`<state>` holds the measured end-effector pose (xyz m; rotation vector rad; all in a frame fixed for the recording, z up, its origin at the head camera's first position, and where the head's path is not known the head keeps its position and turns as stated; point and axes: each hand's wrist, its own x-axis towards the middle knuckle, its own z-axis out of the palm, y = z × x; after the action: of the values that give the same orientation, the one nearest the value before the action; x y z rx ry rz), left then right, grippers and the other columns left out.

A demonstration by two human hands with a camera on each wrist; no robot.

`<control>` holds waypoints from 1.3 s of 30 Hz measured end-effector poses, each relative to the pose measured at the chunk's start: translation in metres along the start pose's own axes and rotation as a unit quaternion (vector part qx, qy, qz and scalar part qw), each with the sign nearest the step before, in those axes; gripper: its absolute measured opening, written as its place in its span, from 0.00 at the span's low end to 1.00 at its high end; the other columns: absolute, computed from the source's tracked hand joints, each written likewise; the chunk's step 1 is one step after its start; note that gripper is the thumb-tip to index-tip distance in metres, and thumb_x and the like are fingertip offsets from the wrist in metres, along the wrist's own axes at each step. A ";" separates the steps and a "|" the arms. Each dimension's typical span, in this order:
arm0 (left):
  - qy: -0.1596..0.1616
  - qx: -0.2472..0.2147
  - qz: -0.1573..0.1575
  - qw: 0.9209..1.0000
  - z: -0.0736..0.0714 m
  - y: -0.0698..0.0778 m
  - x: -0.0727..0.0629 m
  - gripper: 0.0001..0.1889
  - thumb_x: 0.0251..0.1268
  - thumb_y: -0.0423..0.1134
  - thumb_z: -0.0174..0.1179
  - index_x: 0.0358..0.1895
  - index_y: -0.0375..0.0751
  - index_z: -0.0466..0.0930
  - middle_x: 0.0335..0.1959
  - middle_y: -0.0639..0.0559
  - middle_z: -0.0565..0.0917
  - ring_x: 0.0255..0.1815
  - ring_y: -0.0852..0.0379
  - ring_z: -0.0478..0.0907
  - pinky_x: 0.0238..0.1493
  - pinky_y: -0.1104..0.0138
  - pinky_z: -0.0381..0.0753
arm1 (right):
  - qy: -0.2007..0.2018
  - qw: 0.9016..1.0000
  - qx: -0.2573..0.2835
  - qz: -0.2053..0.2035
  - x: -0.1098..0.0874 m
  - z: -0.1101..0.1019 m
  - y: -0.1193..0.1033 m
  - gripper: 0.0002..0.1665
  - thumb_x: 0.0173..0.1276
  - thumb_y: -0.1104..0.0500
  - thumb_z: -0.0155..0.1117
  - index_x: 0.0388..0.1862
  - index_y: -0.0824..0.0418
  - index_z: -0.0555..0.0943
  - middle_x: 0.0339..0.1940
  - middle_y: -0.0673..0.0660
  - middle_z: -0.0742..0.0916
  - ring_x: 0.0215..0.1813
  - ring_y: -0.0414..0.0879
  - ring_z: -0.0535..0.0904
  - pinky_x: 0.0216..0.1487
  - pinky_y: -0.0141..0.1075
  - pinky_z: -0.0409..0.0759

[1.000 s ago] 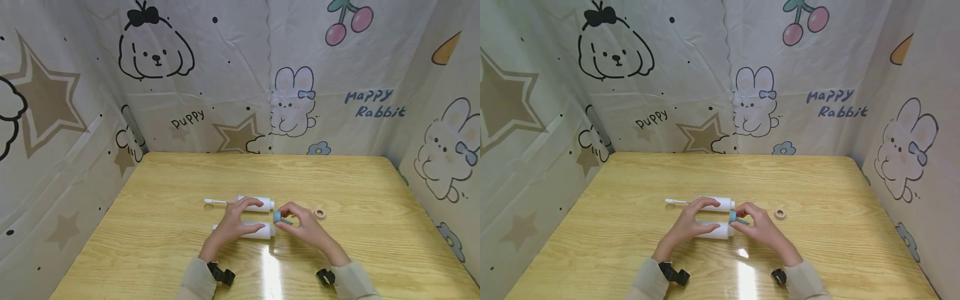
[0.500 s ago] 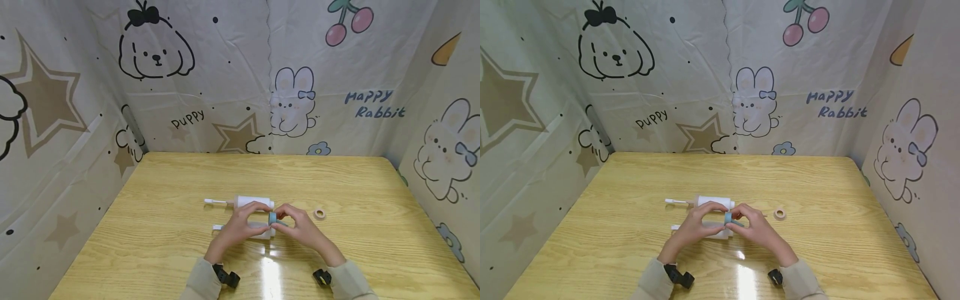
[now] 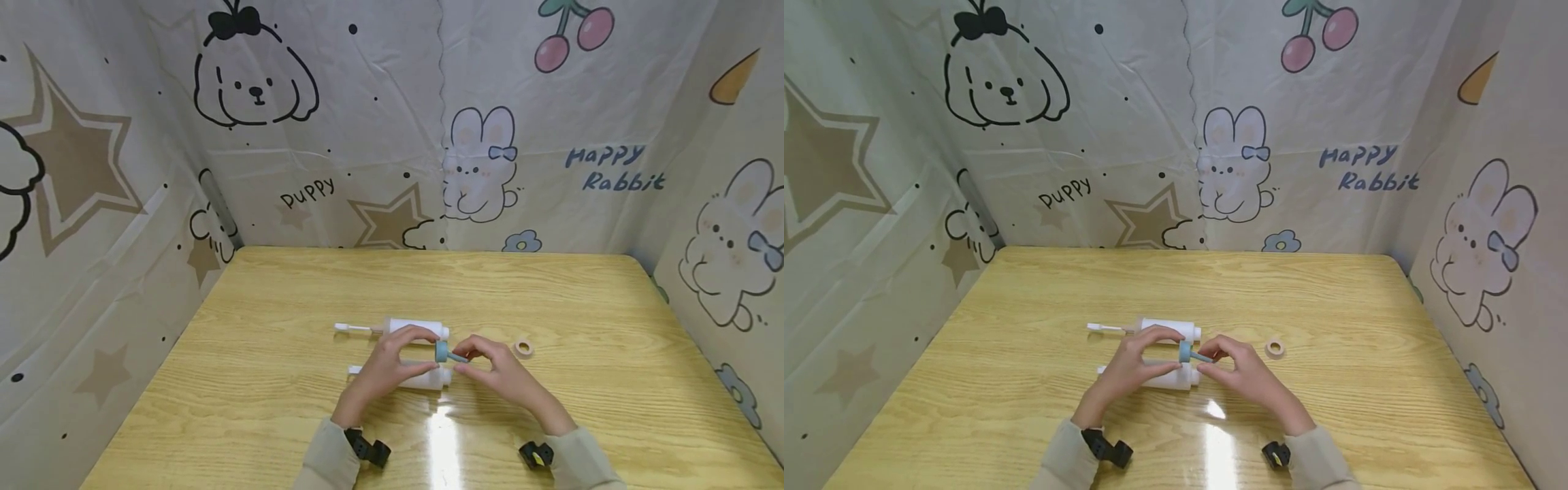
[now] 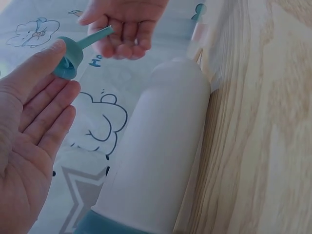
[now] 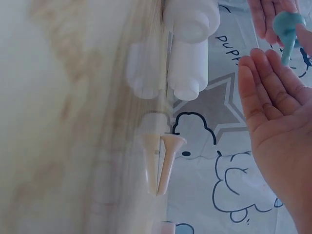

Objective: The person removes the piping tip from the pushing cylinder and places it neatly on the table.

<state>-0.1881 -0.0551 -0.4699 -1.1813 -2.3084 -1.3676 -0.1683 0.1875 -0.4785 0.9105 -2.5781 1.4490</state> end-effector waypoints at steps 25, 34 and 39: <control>-0.007 -0.006 -0.007 1.000 -0.003 -0.001 0.001 0.19 0.54 0.37 0.72 0.50 0.40 0.81 0.47 0.48 0.86 0.52 0.53 0.83 0.55 0.57 0.84 | -0.011 1.000 0.011 -0.018 0.002 -0.005 -0.001 0.05 0.72 0.63 0.60 0.39 0.63 0.82 0.37 0.58 0.88 0.43 0.33 0.82 0.47 0.35 0.85; -0.021 -0.017 -0.003 1.000 -0.001 -0.003 -0.001 0.18 0.55 0.36 0.72 0.49 0.40 0.81 0.46 0.47 0.86 0.51 0.53 0.83 0.54 0.58 0.85 | -0.031 0.999 0.022 -0.037 0.009 0.000 -0.007 0.06 0.71 0.64 0.60 0.40 0.54 0.82 0.38 0.55 0.89 0.43 0.31 0.82 0.46 0.34 0.85; -0.014 -0.008 0.009 1.000 -0.001 -0.005 -0.002 0.18 0.54 0.37 0.72 0.49 0.41 0.83 0.45 0.49 0.87 0.49 0.55 0.84 0.53 0.63 0.85 | -0.030 0.998 0.019 -0.045 0.009 0.001 -0.007 0.06 0.71 0.64 0.60 0.40 0.54 0.82 0.37 0.55 0.88 0.42 0.31 0.81 0.45 0.34 0.85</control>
<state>-0.1908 -0.0585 -0.4735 -1.2310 -2.3052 -1.3741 -0.1723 0.1798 -0.4703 1.0766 -2.5223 1.4725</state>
